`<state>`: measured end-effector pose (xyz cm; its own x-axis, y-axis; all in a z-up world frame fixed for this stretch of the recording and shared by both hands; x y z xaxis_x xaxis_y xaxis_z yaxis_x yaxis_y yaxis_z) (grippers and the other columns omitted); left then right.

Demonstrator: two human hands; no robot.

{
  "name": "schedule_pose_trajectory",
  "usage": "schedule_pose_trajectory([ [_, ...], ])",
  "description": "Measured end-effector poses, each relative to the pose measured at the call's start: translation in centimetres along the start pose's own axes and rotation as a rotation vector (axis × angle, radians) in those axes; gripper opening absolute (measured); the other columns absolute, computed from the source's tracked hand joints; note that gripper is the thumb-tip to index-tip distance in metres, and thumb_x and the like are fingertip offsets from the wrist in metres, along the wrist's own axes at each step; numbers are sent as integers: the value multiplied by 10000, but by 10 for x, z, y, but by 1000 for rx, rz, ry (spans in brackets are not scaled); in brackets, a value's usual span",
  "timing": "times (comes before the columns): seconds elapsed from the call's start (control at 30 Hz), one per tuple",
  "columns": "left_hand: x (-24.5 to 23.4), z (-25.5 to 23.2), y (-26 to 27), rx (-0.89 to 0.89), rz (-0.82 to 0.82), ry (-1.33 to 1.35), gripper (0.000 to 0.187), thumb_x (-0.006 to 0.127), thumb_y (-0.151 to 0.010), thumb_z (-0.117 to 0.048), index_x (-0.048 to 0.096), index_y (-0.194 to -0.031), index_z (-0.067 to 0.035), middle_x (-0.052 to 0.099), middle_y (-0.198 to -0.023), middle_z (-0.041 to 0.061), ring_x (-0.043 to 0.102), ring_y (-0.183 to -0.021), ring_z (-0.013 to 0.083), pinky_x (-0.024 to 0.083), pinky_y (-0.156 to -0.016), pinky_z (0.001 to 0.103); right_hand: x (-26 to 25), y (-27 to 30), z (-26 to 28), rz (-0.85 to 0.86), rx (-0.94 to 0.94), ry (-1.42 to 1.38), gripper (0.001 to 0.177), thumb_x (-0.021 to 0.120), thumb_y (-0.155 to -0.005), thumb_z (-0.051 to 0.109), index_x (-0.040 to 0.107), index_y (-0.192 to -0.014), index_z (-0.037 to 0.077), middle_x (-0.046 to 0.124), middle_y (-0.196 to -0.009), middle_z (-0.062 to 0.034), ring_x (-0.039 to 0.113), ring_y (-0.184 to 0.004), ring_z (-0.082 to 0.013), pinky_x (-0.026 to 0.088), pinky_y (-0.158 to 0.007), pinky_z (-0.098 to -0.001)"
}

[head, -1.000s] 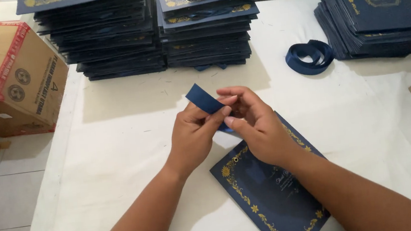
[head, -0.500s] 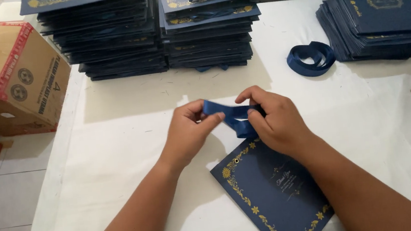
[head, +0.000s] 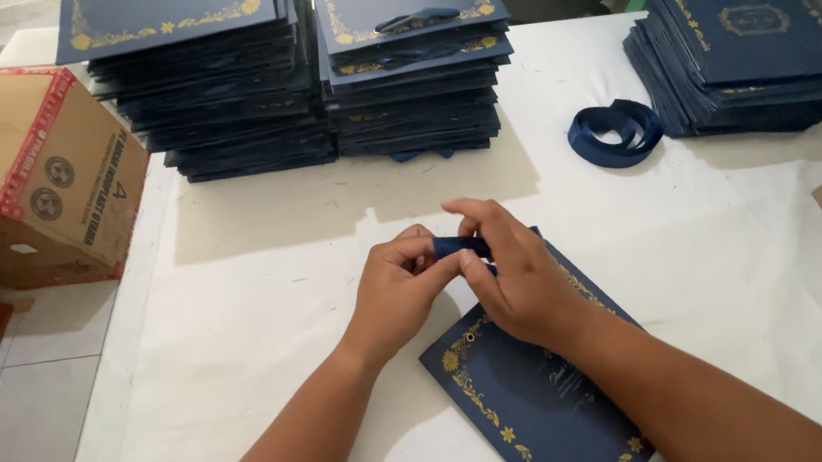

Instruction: Threading blue ribbons through holes in small blue gift bags and tying them into decorative bows.

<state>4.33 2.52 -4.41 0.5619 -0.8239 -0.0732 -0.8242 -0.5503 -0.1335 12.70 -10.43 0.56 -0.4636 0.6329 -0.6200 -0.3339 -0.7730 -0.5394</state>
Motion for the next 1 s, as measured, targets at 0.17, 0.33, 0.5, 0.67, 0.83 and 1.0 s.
schedule_pose_trajectory([
  [0.17,-3,-12,1,-4,6,24,139,832,-855,-204,811,-829,-69,532,-638,9,457,-647,79,429,-626,269,-7,-5,-2,-82,51,-62,280,561,-1002,240,645,-1196,56,678,-940,-96,704,-916,-303,573,-849,-418],
  [0.33,-9,-7,-2,11,-4,7,153,773,-911,-208,822,-900,-64,573,-662,36,486,-671,92,447,-649,283,-8,-3,-5,-91,79,-93,210,596,-998,226,685,-1113,75,671,-914,-64,697,-900,-284,568,-834,-392],
  [0.5,-16,-32,2,92,-55,-39,161,807,-863,-199,804,-933,-54,621,-714,56,485,-637,89,434,-581,265,-11,-2,-5,-105,66,-68,118,628,-985,128,693,-1054,58,670,-900,-70,701,-886,-289,578,-804,-394],
  [0.67,-15,-67,10,409,-37,-178,305,831,-816,-109,772,-1115,-91,738,-945,110,685,-757,233,544,-613,327,-14,2,-7,-116,81,-110,92,621,-994,120,686,-1007,56,668,-865,-79,710,-858,-295,585,-769,-382],
  [0.83,-15,-68,14,441,-77,-316,136,796,-851,-79,808,-972,-138,769,-831,28,703,-752,184,561,-634,290,-15,-3,5,-104,59,-100,99,661,-963,128,692,-1017,52,697,-878,-89,726,-874,-317,595,-774,-387],
  [1.0,-13,-70,13,414,-80,-393,135,810,-826,-55,809,-938,-131,777,-805,34,710,-747,190,570,-628,293,-12,-5,5,-63,63,-28,79,645,-971,78,711,-1000,45,716,-807,-94,734,-800,-308,603,-724,-382],
])
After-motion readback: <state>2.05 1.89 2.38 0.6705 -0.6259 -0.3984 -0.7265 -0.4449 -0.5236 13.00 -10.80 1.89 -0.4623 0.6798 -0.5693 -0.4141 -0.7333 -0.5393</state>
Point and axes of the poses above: each hand's wrist, its own y-axis away from the middle knuckle, its own x-axis out of the palm, z = x × y, the point moved 4 cm from there along -y, towards the middle knuckle
